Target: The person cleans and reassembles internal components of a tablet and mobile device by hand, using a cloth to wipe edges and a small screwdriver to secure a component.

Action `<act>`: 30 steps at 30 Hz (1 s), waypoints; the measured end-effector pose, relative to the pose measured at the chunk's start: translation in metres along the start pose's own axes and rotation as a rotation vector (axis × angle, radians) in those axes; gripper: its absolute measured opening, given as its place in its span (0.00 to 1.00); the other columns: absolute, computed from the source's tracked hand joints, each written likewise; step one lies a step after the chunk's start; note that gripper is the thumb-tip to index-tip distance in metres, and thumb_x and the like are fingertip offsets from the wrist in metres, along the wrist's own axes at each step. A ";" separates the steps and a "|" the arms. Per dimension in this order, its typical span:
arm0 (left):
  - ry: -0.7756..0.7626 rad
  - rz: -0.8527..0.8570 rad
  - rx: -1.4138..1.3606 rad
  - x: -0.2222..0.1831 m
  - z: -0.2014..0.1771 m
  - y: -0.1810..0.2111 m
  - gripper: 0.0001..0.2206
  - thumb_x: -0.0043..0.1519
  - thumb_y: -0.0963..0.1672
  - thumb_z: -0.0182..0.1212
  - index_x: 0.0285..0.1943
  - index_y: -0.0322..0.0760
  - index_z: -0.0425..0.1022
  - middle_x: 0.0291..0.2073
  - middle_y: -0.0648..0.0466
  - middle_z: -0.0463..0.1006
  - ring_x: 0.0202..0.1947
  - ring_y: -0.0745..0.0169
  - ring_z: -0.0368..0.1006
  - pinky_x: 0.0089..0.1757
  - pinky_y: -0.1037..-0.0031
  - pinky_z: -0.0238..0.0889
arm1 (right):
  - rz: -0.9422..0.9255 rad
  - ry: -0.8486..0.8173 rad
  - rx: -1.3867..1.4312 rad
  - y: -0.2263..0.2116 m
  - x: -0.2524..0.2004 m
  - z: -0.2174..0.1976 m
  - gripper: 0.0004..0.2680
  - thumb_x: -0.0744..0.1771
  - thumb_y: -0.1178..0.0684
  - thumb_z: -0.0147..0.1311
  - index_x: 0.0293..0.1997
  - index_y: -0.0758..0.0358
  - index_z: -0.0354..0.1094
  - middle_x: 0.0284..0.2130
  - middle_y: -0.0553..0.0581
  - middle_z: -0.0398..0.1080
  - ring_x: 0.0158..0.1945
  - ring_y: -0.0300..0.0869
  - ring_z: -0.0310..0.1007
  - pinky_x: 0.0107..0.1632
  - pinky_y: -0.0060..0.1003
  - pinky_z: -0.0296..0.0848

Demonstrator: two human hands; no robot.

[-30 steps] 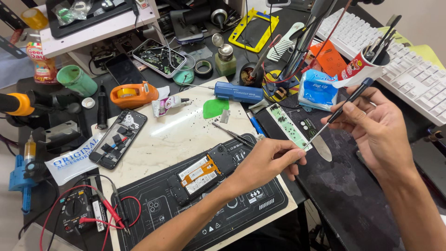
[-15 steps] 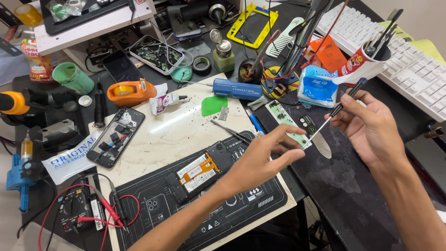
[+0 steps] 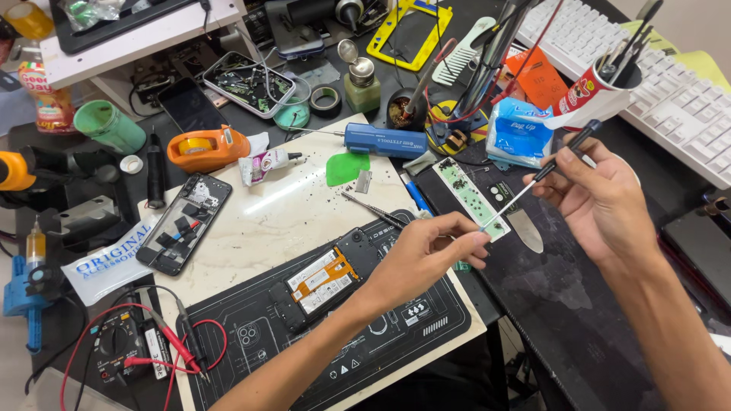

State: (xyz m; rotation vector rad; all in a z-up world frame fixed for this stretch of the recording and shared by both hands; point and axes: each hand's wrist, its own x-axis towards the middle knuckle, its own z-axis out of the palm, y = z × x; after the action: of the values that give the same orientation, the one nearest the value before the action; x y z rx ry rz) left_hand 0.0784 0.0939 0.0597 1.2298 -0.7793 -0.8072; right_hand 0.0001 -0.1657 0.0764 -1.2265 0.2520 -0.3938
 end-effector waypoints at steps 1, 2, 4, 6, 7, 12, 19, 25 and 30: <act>0.023 0.004 0.049 0.000 0.001 0.001 0.14 0.69 0.47 0.57 0.49 0.27 0.78 0.38 0.49 0.83 0.40 0.63 0.82 0.44 0.74 0.73 | 0.000 -0.010 0.013 -0.001 0.000 0.002 0.07 0.72 0.56 0.54 0.55 0.62 0.62 0.41 0.55 0.75 0.44 0.44 0.79 0.50 0.39 0.75; 0.045 0.007 0.096 -0.001 0.001 0.002 0.14 0.68 0.47 0.57 0.47 0.27 0.78 0.37 0.49 0.83 0.39 0.63 0.82 0.44 0.75 0.73 | 0.000 -0.020 0.024 -0.002 -0.001 0.005 0.07 0.72 0.57 0.54 0.56 0.62 0.62 0.41 0.55 0.75 0.44 0.44 0.79 0.50 0.39 0.76; 0.077 0.000 0.140 -0.001 0.002 0.004 0.13 0.68 0.46 0.57 0.44 0.28 0.78 0.35 0.49 0.83 0.38 0.63 0.83 0.42 0.75 0.74 | -0.010 -0.031 0.021 -0.003 -0.003 0.009 0.08 0.71 0.57 0.53 0.56 0.62 0.62 0.41 0.56 0.75 0.45 0.45 0.79 0.50 0.39 0.76; 0.098 -0.022 0.133 -0.001 0.004 0.005 0.13 0.67 0.46 0.57 0.42 0.28 0.78 0.33 0.49 0.83 0.37 0.63 0.83 0.41 0.74 0.74 | -0.030 -0.037 -0.009 -0.005 -0.004 0.013 0.09 0.71 0.57 0.53 0.57 0.62 0.61 0.41 0.58 0.76 0.45 0.45 0.79 0.50 0.39 0.76; 0.086 -0.018 0.127 -0.001 0.004 0.005 0.13 0.67 0.46 0.57 0.42 0.28 0.78 0.33 0.49 0.83 0.37 0.63 0.83 0.41 0.75 0.73 | -0.038 -0.033 -0.020 -0.006 -0.005 0.013 0.09 0.71 0.57 0.53 0.57 0.62 0.61 0.41 0.58 0.76 0.45 0.45 0.79 0.50 0.39 0.76; 0.065 -0.027 0.115 -0.001 0.003 0.006 0.13 0.68 0.46 0.57 0.42 0.28 0.78 0.32 0.49 0.83 0.36 0.63 0.84 0.41 0.76 0.71 | -0.066 -0.004 -0.001 -0.004 -0.003 0.012 0.10 0.71 0.57 0.54 0.58 0.63 0.61 0.42 0.56 0.74 0.44 0.47 0.79 0.49 0.40 0.77; 0.098 0.024 0.202 -0.005 0.008 0.014 0.12 0.68 0.45 0.57 0.41 0.28 0.77 0.30 0.50 0.82 0.34 0.63 0.84 0.39 0.75 0.73 | -0.056 0.080 0.023 0.001 -0.003 0.005 0.06 0.71 0.57 0.57 0.49 0.63 0.63 0.37 0.56 0.74 0.38 0.38 0.76 0.46 0.40 0.79; 0.166 0.256 0.510 -0.010 0.019 0.018 0.09 0.68 0.42 0.58 0.41 0.26 0.74 0.29 0.47 0.80 0.29 0.60 0.79 0.34 0.71 0.69 | -0.061 0.114 0.004 0.003 -0.003 0.001 0.06 0.72 0.57 0.59 0.47 0.61 0.62 0.34 0.54 0.73 0.35 0.39 0.75 0.45 0.37 0.77; 0.199 0.312 0.554 -0.013 0.021 0.019 0.08 0.68 0.42 0.59 0.41 0.26 0.74 0.29 0.46 0.79 0.29 0.59 0.78 0.33 0.70 0.68 | -0.065 0.087 0.016 -0.003 -0.004 0.008 0.07 0.71 0.56 0.55 0.53 0.64 0.64 0.40 0.57 0.75 0.41 0.44 0.78 0.46 0.37 0.76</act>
State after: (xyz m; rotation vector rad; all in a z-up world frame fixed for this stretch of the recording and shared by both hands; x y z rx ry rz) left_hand 0.0557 0.0981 0.0810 1.5949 -1.0357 -0.2070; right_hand -0.0009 -0.1576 0.0818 -1.2051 0.2833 -0.5052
